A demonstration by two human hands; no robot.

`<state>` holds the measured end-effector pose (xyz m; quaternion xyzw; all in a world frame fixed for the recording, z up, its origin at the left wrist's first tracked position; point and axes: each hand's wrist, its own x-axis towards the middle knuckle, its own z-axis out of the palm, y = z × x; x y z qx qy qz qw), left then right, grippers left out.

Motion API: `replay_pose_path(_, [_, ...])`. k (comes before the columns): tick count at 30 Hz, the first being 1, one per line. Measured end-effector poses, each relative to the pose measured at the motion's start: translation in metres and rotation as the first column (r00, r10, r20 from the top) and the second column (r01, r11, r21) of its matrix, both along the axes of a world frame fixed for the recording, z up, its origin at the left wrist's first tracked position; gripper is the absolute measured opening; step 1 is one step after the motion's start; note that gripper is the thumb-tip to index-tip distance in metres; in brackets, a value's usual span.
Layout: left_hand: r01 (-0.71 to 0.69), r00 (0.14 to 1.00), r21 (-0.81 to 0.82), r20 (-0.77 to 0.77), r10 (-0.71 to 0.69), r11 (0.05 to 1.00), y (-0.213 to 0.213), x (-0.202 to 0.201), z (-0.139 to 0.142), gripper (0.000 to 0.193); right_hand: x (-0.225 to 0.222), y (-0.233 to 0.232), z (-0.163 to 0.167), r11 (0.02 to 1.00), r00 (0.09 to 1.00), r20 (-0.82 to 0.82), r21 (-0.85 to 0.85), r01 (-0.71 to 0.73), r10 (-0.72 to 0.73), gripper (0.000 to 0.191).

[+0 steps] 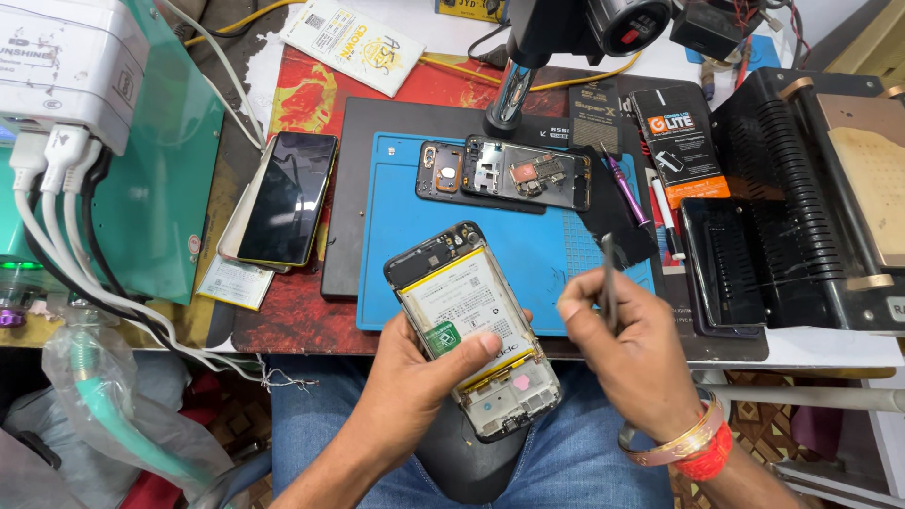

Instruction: The person repairs a disassembled smartphone at a workbench. They hold the phone chassis with the battery exposed, use tweezers to pry and lift the battery and adjust internal components, flip the phone to work on its edges, and set it on the repair mat while continuing to work on it with the tweezers.

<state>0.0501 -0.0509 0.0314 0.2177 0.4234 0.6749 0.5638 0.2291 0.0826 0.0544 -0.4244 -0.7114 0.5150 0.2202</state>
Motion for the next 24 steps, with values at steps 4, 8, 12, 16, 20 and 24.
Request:
replay_pose_path(4, [0.005,0.999,0.001,0.045,-0.005,1.000,0.001,-0.003,0.001,0.031,-0.001,0.004,0.004,0.979,0.978,-0.202,-0.203,0.007,-0.049,0.024])
replay_pose_path(8, [0.000,0.997,-0.018,0.075,0.001,1.000,0.000,-0.004,0.002,0.032,-0.001,0.003,0.004,0.975,0.971,-0.233,-0.223,-0.004,-0.049,0.024])
replay_pose_path(12, [0.001,0.994,0.010,0.109,-0.002,1.000,0.000,-0.005,0.003,0.032,0.003,0.003,0.000,0.983,0.970,-0.239,-0.181,-0.004,-0.040,0.019])
replay_pose_path(16, [-0.014,0.993,0.017,0.120,0.012,1.000,0.000,-0.004,0.004,0.034,0.005,0.005,-0.005,0.977,0.949,-0.304,-0.215,0.012,-0.078,0.023])
replay_pose_path(20, [-0.032,0.992,0.032,0.126,0.028,0.999,0.001,-0.004,0.004,0.037,0.005,0.005,-0.005,0.977,0.845,-0.521,-0.214,0.004,-0.117,0.039])
replay_pose_path(24, [-0.056,0.995,0.038,0.080,0.053,0.998,0.001,-0.003,0.005,0.037,0.006,0.007,0.000,0.995,0.815,-0.574,-0.100,0.025,-0.079,0.050])
